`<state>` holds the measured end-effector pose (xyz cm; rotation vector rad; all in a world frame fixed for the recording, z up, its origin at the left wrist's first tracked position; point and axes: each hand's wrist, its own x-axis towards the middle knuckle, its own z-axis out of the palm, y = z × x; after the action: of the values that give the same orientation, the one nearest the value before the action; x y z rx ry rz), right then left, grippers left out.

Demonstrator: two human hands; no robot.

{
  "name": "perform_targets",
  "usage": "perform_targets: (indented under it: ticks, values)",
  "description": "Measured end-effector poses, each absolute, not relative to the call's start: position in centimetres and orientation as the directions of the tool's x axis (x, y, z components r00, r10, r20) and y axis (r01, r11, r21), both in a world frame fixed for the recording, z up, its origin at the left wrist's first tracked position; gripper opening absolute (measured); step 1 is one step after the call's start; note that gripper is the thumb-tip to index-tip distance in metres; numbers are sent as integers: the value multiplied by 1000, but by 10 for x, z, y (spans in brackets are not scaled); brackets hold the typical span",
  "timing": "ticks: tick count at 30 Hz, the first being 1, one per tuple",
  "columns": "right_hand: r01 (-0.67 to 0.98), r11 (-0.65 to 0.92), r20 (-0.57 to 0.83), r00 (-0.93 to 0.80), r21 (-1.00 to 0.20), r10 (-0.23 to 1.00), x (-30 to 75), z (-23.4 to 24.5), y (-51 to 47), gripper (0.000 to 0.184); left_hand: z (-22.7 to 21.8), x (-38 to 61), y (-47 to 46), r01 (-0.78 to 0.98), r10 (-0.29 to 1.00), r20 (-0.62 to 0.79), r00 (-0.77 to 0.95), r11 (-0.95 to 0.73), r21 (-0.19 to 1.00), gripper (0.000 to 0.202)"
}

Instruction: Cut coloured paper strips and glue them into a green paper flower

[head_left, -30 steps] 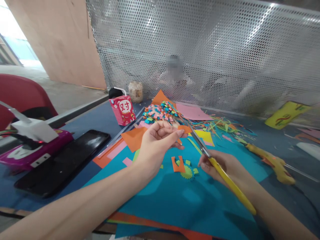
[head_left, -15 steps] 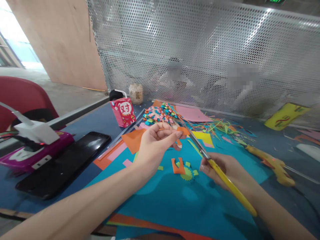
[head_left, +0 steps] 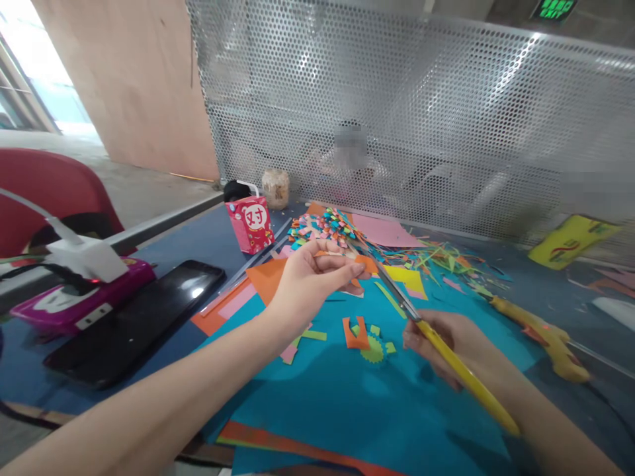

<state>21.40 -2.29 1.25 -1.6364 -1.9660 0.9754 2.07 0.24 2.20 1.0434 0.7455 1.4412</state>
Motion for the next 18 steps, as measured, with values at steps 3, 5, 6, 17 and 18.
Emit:
perform_targets:
  ticks: [3, 5, 6, 17, 18]
  values:
    - [691, 52, -171, -250, -721, 953, 217, 13, -22, 30, 22, 19, 4, -407, 978, 200, 56, -160, 899, 33]
    - [699, 43, -201, -264, -714, 943, 219, 13, -21, 30, 24, 17, 5, -403, 977, 204, 64, -162, 901, 33]
    - [704, 43, -206, -265, -709, 942, 220, 13, -21, 30, 25, 17, 5, -398, 977, 203, 68, -160, 903, 33]
    - [712, 93, -136, -257, -696, 957, 219, 12, -22, 32, 24, 7, 13, -256, 962, 220, 163, -174, 951, 32]
    - [714, 97, -134, -261, -694, 956, 218, 11, -21, 31, 23, 6, 13, -253, 957, 229, 177, -181, 950, 31]
